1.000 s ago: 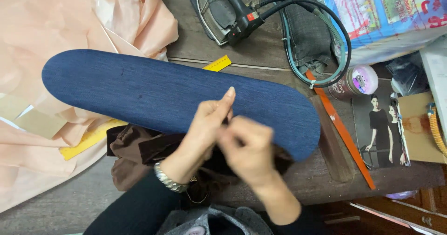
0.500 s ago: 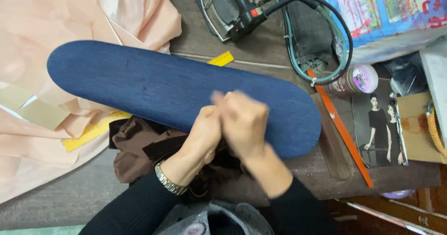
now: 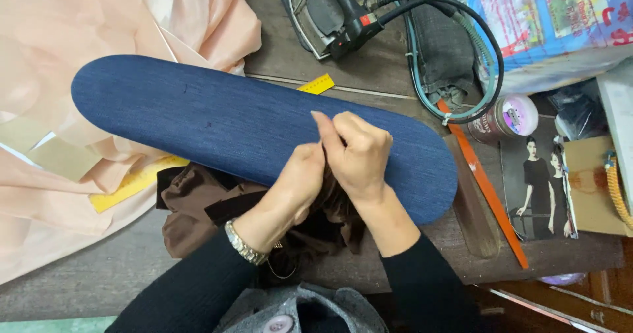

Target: Ironing a brown velvet garment on a sleeve board using a steam iron

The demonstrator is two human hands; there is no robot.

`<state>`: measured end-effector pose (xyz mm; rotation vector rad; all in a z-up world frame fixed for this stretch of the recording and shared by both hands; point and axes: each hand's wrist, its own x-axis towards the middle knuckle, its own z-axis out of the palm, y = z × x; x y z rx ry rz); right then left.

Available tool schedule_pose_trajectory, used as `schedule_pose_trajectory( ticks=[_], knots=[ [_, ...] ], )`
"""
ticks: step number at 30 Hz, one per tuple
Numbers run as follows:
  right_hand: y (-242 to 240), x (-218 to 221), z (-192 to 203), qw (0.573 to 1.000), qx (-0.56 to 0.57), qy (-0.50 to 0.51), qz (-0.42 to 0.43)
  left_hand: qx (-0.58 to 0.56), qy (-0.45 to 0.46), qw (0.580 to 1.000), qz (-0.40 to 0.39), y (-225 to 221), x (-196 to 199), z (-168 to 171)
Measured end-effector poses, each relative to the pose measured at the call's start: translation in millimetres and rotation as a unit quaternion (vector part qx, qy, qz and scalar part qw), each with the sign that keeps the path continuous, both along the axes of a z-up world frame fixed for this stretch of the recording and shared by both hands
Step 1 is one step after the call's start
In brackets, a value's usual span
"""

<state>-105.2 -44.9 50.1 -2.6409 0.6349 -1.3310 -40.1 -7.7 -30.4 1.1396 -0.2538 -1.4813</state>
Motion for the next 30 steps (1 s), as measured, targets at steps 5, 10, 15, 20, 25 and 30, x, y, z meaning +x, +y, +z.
schedule_pose_trajectory(
  ticks=[5, 10, 15, 20, 25, 30],
  knots=[
    [28, 0, -1, 0.996, -0.039, 0.070, 0.027, -0.071, 0.073, 0.994, -0.039, -5, 15, 4],
    [-7, -7, -2, 0.999, 0.006, 0.030, -0.036, 0.035, -0.057, 0.996, -0.066, 7, 1, 2],
    [15, -5, 4, 0.998, 0.029, 0.052, 0.009, -0.007, -0.030, 0.994, -0.100, 6, 14, 13],
    [-32, -23, 11, 0.873, 0.480, -0.090, 0.023, -0.017, -0.032, 0.990, -0.139, 14, 45, 73],
    [-18, -31, 26, 0.714, 0.680, -0.146, 0.079, -0.007, -0.072, 0.978, -0.197, 23, 73, 96],
    [-16, -34, 28, 0.716, 0.678, -0.146, 0.078, -0.071, -0.068, 0.973, -0.211, 25, 80, 91]
  ],
)
